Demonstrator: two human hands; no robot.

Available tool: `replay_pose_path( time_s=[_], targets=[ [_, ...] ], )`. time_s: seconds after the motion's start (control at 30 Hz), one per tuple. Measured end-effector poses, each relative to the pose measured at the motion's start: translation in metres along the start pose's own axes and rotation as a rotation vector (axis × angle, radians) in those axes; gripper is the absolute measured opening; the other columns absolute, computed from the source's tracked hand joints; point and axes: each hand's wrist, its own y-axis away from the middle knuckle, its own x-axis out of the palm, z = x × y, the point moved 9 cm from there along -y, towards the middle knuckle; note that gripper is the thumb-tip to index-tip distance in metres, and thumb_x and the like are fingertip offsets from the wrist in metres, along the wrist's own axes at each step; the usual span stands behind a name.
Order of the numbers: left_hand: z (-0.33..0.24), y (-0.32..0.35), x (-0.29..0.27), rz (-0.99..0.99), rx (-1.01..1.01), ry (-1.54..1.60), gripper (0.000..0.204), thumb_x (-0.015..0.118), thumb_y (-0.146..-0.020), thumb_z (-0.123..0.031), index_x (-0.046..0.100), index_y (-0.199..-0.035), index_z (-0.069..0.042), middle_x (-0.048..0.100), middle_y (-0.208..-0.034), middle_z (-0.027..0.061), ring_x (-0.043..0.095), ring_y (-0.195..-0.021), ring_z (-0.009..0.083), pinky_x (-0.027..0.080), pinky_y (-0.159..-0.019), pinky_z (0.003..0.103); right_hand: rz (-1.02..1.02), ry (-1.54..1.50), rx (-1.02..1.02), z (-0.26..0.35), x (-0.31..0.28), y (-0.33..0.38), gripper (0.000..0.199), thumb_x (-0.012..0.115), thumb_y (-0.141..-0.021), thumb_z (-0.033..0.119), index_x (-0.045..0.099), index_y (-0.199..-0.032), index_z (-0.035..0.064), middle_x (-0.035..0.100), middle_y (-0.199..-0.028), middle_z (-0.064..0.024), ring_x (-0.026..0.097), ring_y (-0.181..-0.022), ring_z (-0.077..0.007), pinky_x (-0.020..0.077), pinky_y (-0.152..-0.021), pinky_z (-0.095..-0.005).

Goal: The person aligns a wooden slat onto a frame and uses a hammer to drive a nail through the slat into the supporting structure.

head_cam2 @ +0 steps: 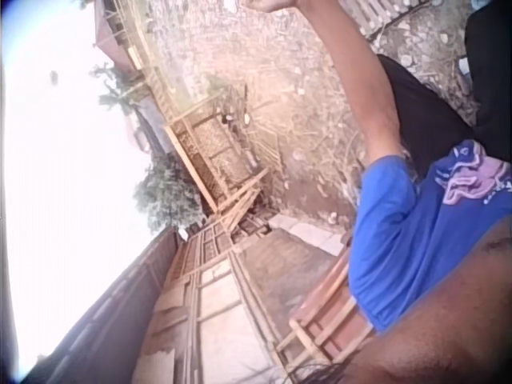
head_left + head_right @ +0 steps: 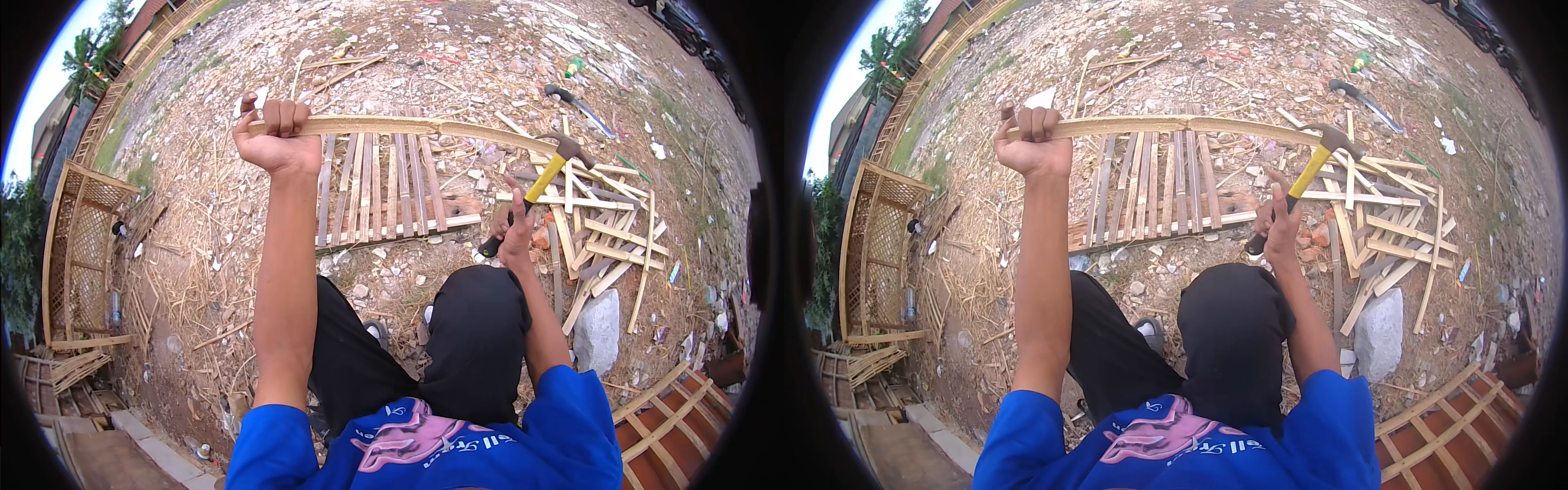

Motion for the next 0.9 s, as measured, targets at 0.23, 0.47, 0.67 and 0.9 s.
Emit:
replay_pose_path(
  time_s=[0.23,0.47,0.67,0.9],
  targets=[
    [0.007,0.022,-0.011,0.024,-0.181,0.269,0.022,0.044,-0.083,-0.016,0.057,-0.101,-0.011,0.041,-0.06,-0.0006,0.049,-0.06,0.014,0.045,-0.059,0.029,-0.072,-0.256,-0.178,0.092,0.061,-0.056,0.033,0.067,-0.094,0.028,0.041,-0.077,0.0158,0.027,-0.054,0.0063,0.025,-0.041,-0.0056,0.0211,-0.039,-0.0242],
    [-0.045,0.009,-0.06,-0.137,-0.208,-0.597,0.031,0.045,-0.094,-0.024,0.054,-0.117,-0.004,0.061,-0.108,0.0095,0.061,-0.099,0.0237,0.052,-0.088,0.042,0.04,-0.184,-0.357,0.171,0.094,-0.061,0.026,0.075,-0.088,0.019,0.051,-0.087,0.0102,0.03,-0.052,0.007,0.027,-0.04,-0.0048,0.0216,-0.04,-0.0248],
    [-0.009,0.042,0.023,0.327,-0.131,-1.061,0.028,0.051,-0.095,-0.018,0.054,-0.119,-0.003,0.061,-0.109,0.0097,0.061,-0.103,0.0198,0.051,-0.089,0.037,0.251,0.519,-0.388,0.161,0.15,-0.047,0.028,0.081,-0.082,0.023,0.065,-0.08,0.0006,0.048,-0.053,0.0049,0.038,-0.044,-0.0034,0.0282,-0.042,-0.0235],
    [0.049,0.062,0.052,0.531,-0.212,-0.511,0.059,0.04,-0.097,-0.048,0.047,-0.133,-0.002,0.059,-0.124,0.0173,0.054,-0.121,0.0266,0.043,-0.101,0.043,0.798,0.989,-0.166,0.069,0.228,-0.015,0.02,0.081,-0.081,0.017,0.073,-0.091,0.0015,0.052,-0.064,0.0085,0.041,-0.058,-0.0023,0.0324,-0.052,-0.0233]
  ],
)
